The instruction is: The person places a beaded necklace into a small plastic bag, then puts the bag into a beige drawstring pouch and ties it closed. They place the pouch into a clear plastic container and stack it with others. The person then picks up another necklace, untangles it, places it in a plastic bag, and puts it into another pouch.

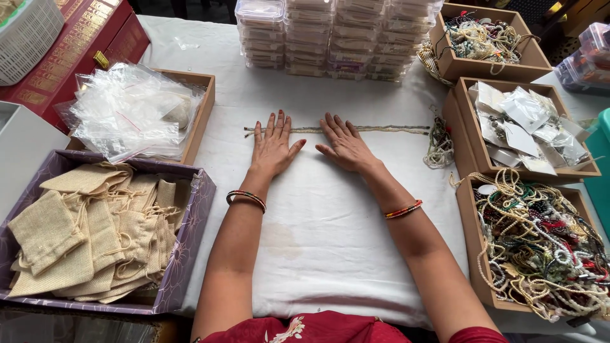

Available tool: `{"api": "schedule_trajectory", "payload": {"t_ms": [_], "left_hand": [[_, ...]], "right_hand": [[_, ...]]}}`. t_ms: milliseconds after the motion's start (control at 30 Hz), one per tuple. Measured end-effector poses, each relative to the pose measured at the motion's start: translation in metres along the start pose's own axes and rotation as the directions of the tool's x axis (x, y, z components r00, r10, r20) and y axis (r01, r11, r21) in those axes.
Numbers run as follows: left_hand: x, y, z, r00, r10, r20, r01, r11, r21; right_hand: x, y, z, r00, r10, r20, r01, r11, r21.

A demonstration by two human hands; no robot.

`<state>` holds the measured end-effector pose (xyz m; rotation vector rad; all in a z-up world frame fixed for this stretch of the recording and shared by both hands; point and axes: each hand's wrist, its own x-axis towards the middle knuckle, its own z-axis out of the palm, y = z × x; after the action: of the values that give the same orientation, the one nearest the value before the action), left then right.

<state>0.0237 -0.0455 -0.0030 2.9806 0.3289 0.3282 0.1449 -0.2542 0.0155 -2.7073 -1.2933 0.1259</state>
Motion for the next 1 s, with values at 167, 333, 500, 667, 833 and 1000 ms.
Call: {"api": "schedule_trajectory", "payload": {"t_ms": [167,333,500,667,833,1000], "left_hand": [[0.000,-0.004,-0.002,0.951,-0.119,0.286,0.128,0.992,-0.011],[-0.001,-0.005,0.000,0.947,-0.117,0.298,0.120,0.993,0.007],[0.000,-0.014,0.013,0.982,-0.097,0.162,0.099,0.995,-0.007],[0.000,-0.042,0.009,0.937,-0.336,-0.090,0.334,0.942,-0.042],[0.003,-0.057,0.022,0.909,-0.417,-0.003,0.417,0.909,-0.007],[0.004,-0.062,0.021,0.909,-0.410,0.071,0.406,0.911,0.068]], "right_hand": [[-0.004,0.054,0.001,0.963,0.261,0.074,-0.258,0.965,-0.049],[-0.025,0.121,-0.011,0.778,0.626,0.041,-0.627,0.779,0.007],[-0.022,0.121,-0.007,0.717,0.652,-0.245,-0.678,0.735,-0.028],[0.000,0.041,0.006,0.932,0.012,-0.361,-0.056,0.992,-0.112],[0.032,-0.085,0.017,0.967,-0.192,-0.166,0.198,0.980,0.019],[0.060,-0.131,0.022,0.950,-0.287,-0.124,0.306,0.935,0.177]]}}
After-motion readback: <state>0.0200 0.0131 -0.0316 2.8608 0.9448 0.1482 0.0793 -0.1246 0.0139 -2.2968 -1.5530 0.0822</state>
